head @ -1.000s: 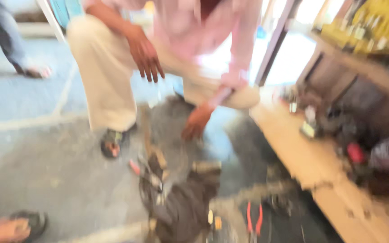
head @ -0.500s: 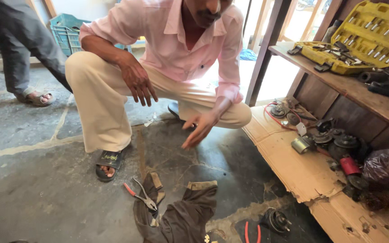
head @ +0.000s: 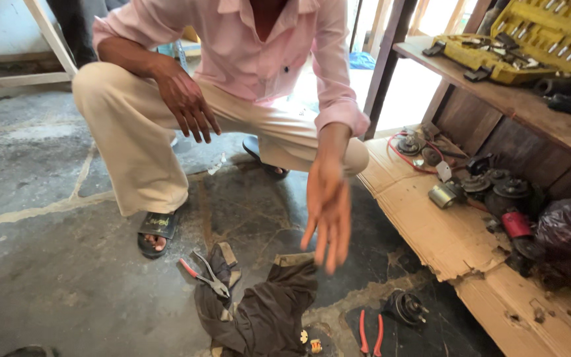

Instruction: The person sits on the floor and uses a screwdriver to scrape and clean the surface of a cylindrical electrical component, likely a motor armature. They rotate the component to access different areas and continue the scraping motion throughout the clip.

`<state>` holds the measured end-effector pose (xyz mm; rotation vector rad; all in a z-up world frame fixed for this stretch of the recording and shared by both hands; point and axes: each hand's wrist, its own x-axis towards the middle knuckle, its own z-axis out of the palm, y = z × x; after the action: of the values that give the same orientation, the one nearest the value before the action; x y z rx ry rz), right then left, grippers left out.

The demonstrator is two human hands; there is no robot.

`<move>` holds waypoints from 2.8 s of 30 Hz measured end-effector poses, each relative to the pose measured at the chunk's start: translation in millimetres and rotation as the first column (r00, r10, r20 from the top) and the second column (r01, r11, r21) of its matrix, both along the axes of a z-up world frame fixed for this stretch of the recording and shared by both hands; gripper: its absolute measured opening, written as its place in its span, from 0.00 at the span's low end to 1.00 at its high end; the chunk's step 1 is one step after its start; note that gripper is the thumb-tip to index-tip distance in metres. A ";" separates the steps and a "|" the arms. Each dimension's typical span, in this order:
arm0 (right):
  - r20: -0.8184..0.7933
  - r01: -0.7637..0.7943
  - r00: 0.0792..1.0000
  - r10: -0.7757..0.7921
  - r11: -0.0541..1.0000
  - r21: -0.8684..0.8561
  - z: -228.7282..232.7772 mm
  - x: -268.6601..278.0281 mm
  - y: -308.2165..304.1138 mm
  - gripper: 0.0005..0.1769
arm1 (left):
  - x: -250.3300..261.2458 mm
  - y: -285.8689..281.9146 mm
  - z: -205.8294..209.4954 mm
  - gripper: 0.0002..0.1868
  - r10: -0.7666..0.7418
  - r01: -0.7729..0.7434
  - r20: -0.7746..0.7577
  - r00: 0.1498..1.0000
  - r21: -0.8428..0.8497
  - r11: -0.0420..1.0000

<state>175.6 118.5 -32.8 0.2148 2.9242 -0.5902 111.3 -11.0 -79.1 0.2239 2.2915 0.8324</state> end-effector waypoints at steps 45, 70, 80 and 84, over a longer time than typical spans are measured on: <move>0.400 -0.140 0.916 0.036 0.962 0.233 96.4 64.9 -26.4 0.17 | 103.5 -14.2 49.0 0.43 0.157 -0.181 0.208 0.966 0.103 0.978; 0.391 -0.119 0.913 0.112 0.993 -0.008 121.0 42.2 -1.1 0.17 | 103.3 -19.6 58.9 0.46 0.194 -0.235 0.267 0.944 0.129 0.963; 0.374 -0.174 0.924 0.078 0.958 0.229 105.4 63.4 -31.9 0.22 | 100.3 -15.3 52.6 0.50 0.188 -0.223 0.326 0.926 0.072 0.972; 0.347 -0.141 0.938 0.026 0.941 0.309 91.4 80.2 -36.8 0.26 | 99.9 -14.7 48.8 0.49 0.171 -0.203 0.285 0.943 0.089 0.975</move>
<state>255.8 81.8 58.7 0.2024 2.6557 -0.0347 211.2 -25.7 -30.3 -0.0591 2.0242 1.0283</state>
